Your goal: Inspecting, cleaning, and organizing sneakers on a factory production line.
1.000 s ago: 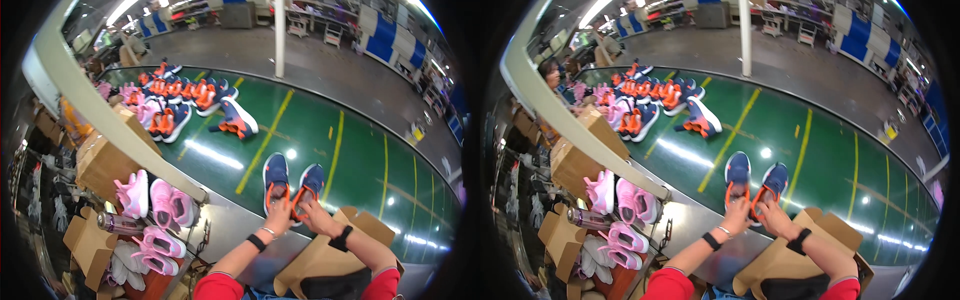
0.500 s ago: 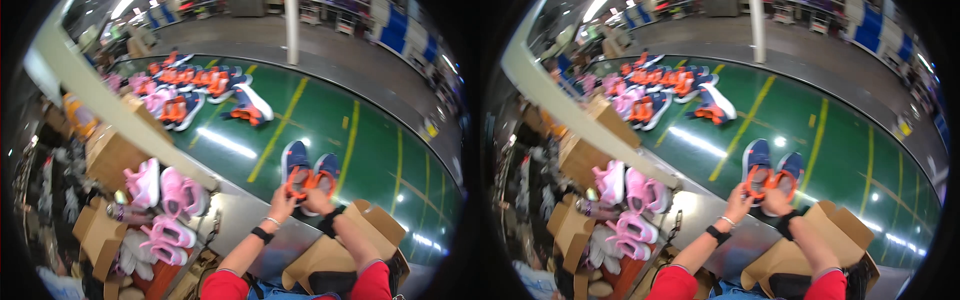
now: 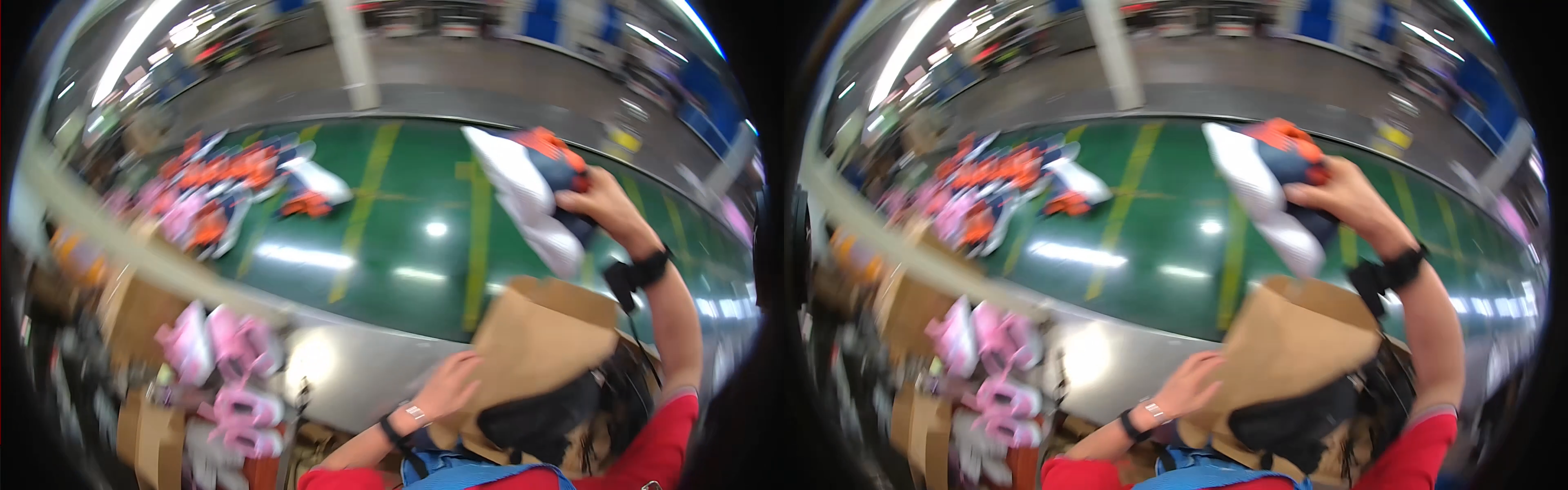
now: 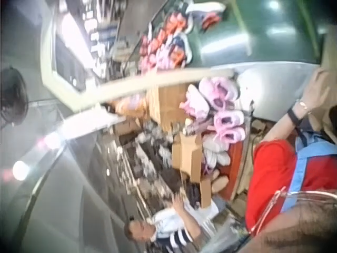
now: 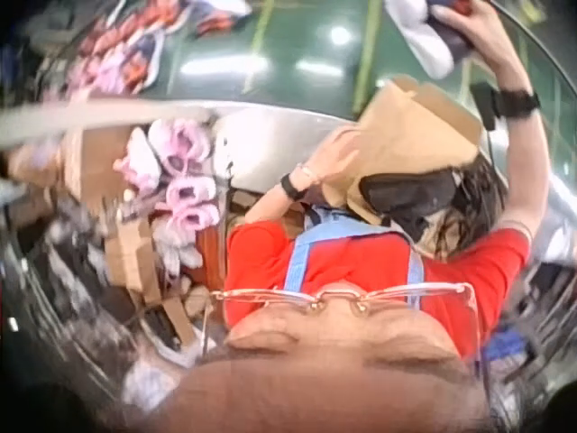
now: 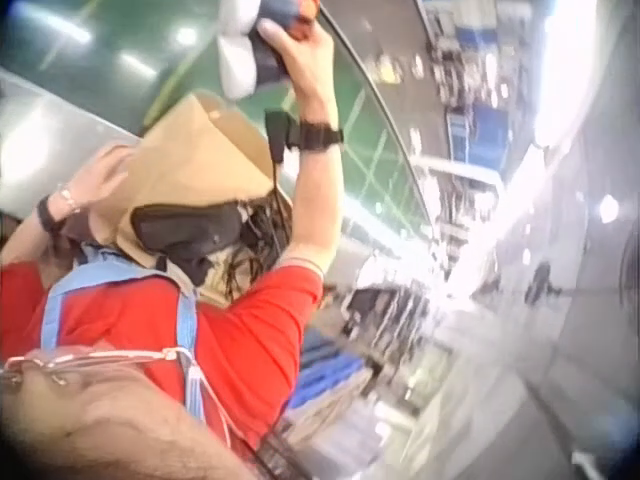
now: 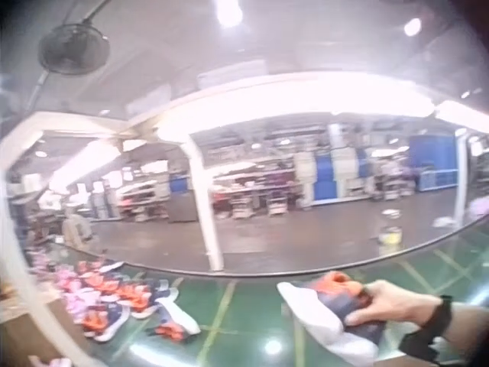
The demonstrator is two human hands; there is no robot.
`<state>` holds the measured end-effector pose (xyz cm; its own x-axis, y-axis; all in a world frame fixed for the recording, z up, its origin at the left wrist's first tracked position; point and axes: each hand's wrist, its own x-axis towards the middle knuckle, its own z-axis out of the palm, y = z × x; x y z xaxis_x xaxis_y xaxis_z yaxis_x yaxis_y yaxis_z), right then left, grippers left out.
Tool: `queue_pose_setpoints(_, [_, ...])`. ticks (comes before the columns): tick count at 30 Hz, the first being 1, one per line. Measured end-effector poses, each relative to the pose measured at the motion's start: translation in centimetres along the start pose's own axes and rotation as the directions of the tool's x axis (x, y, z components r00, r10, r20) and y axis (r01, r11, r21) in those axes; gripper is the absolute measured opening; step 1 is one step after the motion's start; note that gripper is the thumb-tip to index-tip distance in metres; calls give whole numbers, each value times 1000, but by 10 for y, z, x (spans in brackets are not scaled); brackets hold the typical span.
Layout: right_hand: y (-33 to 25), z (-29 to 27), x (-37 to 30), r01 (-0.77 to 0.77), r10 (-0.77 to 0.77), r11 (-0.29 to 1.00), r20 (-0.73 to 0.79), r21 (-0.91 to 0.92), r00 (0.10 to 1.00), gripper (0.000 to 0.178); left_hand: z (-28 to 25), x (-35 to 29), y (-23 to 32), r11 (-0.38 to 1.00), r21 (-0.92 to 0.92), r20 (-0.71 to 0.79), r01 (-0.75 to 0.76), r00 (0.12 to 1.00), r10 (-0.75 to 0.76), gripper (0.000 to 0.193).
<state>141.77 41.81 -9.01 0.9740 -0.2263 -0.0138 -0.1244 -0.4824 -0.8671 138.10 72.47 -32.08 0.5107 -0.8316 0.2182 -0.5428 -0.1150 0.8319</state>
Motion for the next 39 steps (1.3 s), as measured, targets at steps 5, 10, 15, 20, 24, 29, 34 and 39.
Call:
queue_pose_setpoints(5, [7, -87, -78, 15, 19, 993, -285, 118, 958, 47, 29, -29, 31, 998, 56, 71, -8, 997, 4, 39])
queue_pose_setpoints(10, [43, -175, -186, 28, 51, 987, -471, 159, 880, 47, 76, -47, 80, 990, 137, 86, -20, 996, 9, 36])
queue_pose_setpoints(15, [120, -253, -278, -24, 27, 1000, -570, 13, 821, 41, 132, -50, 156, 985, 170, 56, -39, 998, 30, 33])
queue_pose_setpoints(20, [201, -281, -360, -52, -39, 989, -573, -141, 819, 44, 232, -56, 226, 988, 155, 90, -22, 996, 8, 33])
queue_pose_setpoints(24, [249, -304, -436, -209, 16, 939, -569, -275, 822, 46, 292, -68, 273, 993, 112, 199, -43, 980, 20, 31])
queue_pose_setpoints(29, [287, -296, -518, -217, -121, 841, -564, -496, 817, 50, 330, -83, 305, 941, -168, 257, 293, 935, -245, 29])
queue_pose_setpoints(34, [288, -266, -588, -293, 72, 764, -375, -575, 924, 46, 344, -59, 309, 998, -31, 324, -50, 944, 57, 25])
queue_pose_setpoints(39, [294, -248, -666, -232, 97, 740, -241, -632, 966, 44, 362, -59, 338, 996, -13, 383, -94, 919, 92, 21])
